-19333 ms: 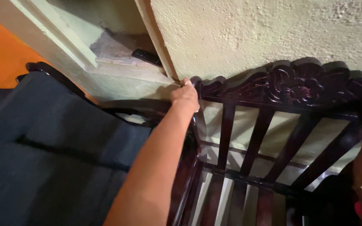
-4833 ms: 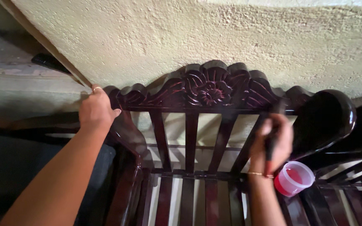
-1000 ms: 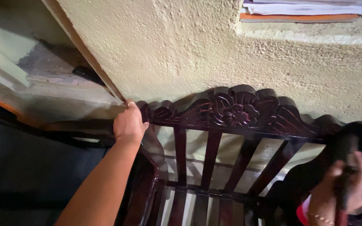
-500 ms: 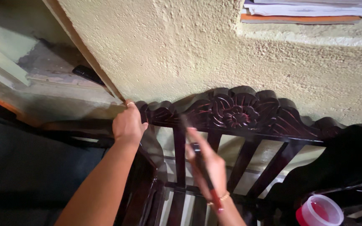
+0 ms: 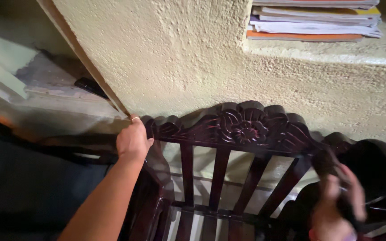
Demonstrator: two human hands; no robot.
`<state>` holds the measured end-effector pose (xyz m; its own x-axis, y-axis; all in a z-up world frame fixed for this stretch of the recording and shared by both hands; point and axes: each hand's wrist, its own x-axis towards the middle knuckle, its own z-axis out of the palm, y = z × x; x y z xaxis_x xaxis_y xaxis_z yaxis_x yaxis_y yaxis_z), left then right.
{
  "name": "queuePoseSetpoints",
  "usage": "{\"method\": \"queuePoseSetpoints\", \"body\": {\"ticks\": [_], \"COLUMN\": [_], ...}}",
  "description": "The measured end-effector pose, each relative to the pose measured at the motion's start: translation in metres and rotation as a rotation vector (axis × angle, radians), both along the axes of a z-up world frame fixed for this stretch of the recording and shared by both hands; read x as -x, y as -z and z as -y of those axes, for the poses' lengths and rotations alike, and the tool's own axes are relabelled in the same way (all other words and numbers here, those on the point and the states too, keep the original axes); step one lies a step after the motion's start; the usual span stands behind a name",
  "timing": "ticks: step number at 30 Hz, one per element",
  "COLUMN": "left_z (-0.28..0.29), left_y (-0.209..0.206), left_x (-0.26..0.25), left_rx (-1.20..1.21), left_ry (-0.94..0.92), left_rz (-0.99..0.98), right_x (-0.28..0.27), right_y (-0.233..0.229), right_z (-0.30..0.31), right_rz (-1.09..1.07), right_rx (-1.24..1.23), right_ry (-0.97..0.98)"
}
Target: The person uses a paintbrush to apply a reddish liquid polish to the backrest of a dark wooden chair. They systematically cover the carved top rail and the vertical slats, repeatedly dipping the brush into a small container to maintain saturation. The person holds the chair steady with one hand while applying the finish with the other.
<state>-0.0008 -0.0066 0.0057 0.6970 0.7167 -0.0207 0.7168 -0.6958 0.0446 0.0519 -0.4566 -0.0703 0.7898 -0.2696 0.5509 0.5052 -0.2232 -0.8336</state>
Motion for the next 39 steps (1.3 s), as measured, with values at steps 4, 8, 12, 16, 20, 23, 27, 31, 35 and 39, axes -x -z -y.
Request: {"method": "queuePoseSetpoints", "body": {"ticks": [4,8,12,16,20,23,27,31,35,39], "left_z": [-0.005,-0.007,0.003,0.014,0.033,0.068,0.079,0.105,0.146,0.186], "left_y": [0.005,0.001,-0.054,-0.145,-0.211,-0.192,-0.244,-0.184,-0.081,0.018], "left_x": [-0.002,0.002,0.015,0.074,0.127,0.167,0.241,0.261,0.218,0.186], "left_rx": [0.015,-0.01,0.272,0.656,0.77,0.836,0.919,1.067,1.292,1.539], "left_ry": [-0.001,0.071,0.127,0.29,0.428,0.453,0.479,0.468,0.513,0.532], "left_rz": [-0.008,-0.039,-0.18,-0.318,-0.297,-0.305,-0.266,-0.225,-0.106,-0.016], "right_x": [-0.005,0.005,0.005,0.03,0.061,0.117,0.174,0.197,0.174,0.166], "right_y": [-0.006,-0.029,-0.07,-0.097,-0.136,-0.172,-0.211,-0.213,-0.18,-0.141], "right_z": [0.08,0.107,0.125,0.12,0.117,0.131,0.134,0.109,0.084,0.035], "right_rz": [-0.228,-0.052,-0.148,-0.16,-0.151,-0.208,-0.238,-0.271,-0.198,-0.09], "right_rx": [0.088,0.358,0.468,0.607,0.711,0.78,0.857,0.947,1.107,1.304], "right_ry": [-0.014,-0.249,-0.345,-0.23,-0.119,-0.054,-0.005,-0.059,-0.191,-0.459]}}
